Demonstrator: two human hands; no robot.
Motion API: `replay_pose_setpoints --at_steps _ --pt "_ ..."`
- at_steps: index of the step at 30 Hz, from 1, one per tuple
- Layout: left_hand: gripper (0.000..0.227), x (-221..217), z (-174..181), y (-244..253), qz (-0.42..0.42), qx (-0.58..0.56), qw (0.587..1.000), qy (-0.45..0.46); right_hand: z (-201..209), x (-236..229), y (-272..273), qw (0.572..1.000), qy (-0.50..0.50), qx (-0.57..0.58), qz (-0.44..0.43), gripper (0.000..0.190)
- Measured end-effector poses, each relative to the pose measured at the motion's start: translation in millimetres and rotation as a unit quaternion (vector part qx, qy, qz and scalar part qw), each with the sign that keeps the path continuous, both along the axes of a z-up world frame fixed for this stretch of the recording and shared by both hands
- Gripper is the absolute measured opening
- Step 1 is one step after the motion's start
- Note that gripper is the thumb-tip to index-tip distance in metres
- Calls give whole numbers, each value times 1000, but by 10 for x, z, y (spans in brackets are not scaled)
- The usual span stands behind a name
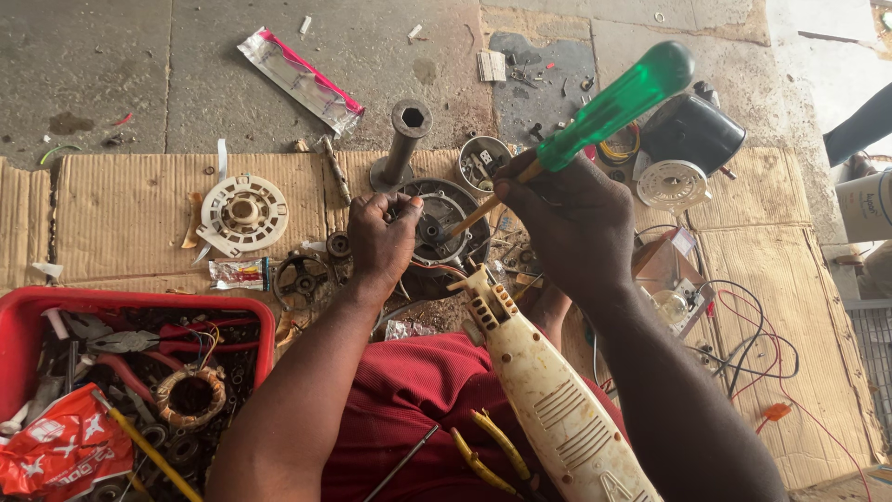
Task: The person is repairing a small electrical appliance, likely a fan motor, using a screwdriver. They are disassembling and reassembling parts of the motor, handling wires and small components.
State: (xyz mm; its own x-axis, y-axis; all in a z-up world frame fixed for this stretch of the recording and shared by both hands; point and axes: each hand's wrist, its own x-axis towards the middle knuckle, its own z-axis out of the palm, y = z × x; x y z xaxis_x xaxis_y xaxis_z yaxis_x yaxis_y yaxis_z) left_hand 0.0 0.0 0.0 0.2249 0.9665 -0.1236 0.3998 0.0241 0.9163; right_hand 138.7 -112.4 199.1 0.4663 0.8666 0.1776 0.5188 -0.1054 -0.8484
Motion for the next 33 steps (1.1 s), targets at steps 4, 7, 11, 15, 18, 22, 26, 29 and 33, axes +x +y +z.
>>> replay_pose_setpoints --at_steps 4,7,11,15,18,22,26,29,33 --pt "22 -13 8 29 18 -57 998 -34 -35 -31 1 999 -8 22 34 27" --pt "19 -90 1 70 38 -178 965 -188 -77 -40 -6 996 -58 28 55 27" --pt "11 -371 22 173 100 -277 876 -383 -100 -17 5 988 116 66 84 30" --pt "8 -708 79 138 85 -409 741 -526 -61 -62 28 985 154 70 39 33" --pt "8 -816 152 92 62 -421 730 -535 4 -84 33 999 33 5 28 23" --pt "14 -890 229 75 27 -406 745 -529 68 -75 -19 999 -16 -16 38 20" --pt "17 -990 232 104 15 -380 777 -501 33 -87 -5 996 13 18 85 20" --pt "19 -1027 162 82 25 -352 819 -452 -21 -103 14 991 90 39 95 25" --pt "18 -969 -35 13 23 -267 896 -354 -48 -95 15 998 6 28 63 25"
